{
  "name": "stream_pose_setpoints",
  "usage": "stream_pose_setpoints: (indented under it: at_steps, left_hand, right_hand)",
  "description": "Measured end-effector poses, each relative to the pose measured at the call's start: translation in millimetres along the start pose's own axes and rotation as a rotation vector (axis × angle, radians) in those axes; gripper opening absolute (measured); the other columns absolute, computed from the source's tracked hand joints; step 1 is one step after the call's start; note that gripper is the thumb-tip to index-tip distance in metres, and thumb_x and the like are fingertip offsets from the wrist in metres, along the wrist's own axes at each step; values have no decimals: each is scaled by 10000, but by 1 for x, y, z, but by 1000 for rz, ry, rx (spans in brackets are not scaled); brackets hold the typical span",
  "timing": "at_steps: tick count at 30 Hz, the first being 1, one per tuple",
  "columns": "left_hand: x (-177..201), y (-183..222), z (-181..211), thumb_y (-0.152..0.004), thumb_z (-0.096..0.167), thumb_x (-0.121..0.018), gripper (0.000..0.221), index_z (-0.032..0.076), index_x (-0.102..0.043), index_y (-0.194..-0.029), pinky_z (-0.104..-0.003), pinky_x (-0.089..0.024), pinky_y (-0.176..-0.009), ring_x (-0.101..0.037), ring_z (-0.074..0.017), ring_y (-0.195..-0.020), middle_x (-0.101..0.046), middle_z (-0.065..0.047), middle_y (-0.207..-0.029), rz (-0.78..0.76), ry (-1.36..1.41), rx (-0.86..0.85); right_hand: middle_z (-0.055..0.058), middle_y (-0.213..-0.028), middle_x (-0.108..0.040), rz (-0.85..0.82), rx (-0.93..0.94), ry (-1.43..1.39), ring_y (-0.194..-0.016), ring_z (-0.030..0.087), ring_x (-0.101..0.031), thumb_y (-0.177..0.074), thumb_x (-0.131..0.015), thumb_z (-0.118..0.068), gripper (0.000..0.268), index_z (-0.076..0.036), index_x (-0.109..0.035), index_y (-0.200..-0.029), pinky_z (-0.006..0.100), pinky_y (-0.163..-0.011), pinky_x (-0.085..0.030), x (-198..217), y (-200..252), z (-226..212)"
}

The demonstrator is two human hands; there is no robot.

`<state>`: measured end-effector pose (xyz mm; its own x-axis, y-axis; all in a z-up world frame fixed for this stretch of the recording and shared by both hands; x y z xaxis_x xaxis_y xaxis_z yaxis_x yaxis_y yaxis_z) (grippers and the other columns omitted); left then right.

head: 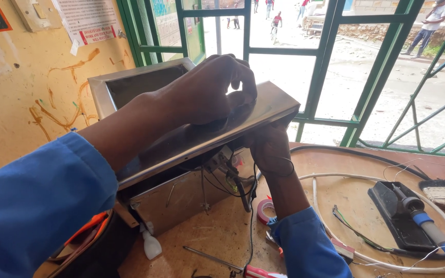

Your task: Repairing an electronic device by applying adhesive to components, managing internal wiring, and assembling the metal enclosure.

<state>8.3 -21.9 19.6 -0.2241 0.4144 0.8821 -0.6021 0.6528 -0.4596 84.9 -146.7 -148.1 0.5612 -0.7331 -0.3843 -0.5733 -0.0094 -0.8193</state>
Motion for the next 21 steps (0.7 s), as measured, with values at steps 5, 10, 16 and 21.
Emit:
stream_pose_setpoints:
  at_steps: [5, 10, 16, 21]
  left_hand:
    - [2, -1, 2, -879, 19, -630, 193, 133, -787, -893, -345, -506, -795, -632, -162, -889, -773, 26, -913, -3, 23, 8]
    - [3, 1, 8, -934, 145, -695, 133, 86, -781, -851, -346, -490, -694, -585, -157, -742, -709, -6, -799, -3, 24, 3]
    - [5, -5, 11, -903, 185, -799, 153, 117, -764, -771, -320, -456, -663, -518, -139, -720, -627, 21, -725, -38, 0, 90]
    - [2, -4, 11, -836, 107, -706, 124, 109, -731, -714, -334, -443, -623, -503, -139, -650, -621, 32, -715, -10, -25, -19]
  right_hand:
    - [123, -899, -646, 77, -124, -254, -800, 275, -664, -698, -561, 220, 399, -27, -668, -993, 318, -618, -600, 5, -2, 9]
    - [58, -737, -584, 180, -181, -173, -639, 195, -583, -715, -574, 146, 236, -61, -637, -808, 270, -562, -501, 5, -1, 8]
    - [106, -671, -625, 35, -79, -64, -668, 234, -624, -772, -602, 52, 175, 0, -646, -610, 300, -645, -540, 3, -2, 3]
    - [111, -632, -595, 54, -73, -91, -587, 228, -598, -824, -601, 86, 211, 3, -645, -636, 285, -575, -525, 8, -1, 8]
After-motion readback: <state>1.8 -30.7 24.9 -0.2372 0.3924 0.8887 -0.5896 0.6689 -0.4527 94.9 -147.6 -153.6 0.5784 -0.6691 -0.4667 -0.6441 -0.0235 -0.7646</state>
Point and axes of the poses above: each hand's wrist, its own y-axis away from the middle knuckle, its own x-axis out of the back of the hand, z = x × y, the point moved 3 cm from there along -y, towards the middle knuckle
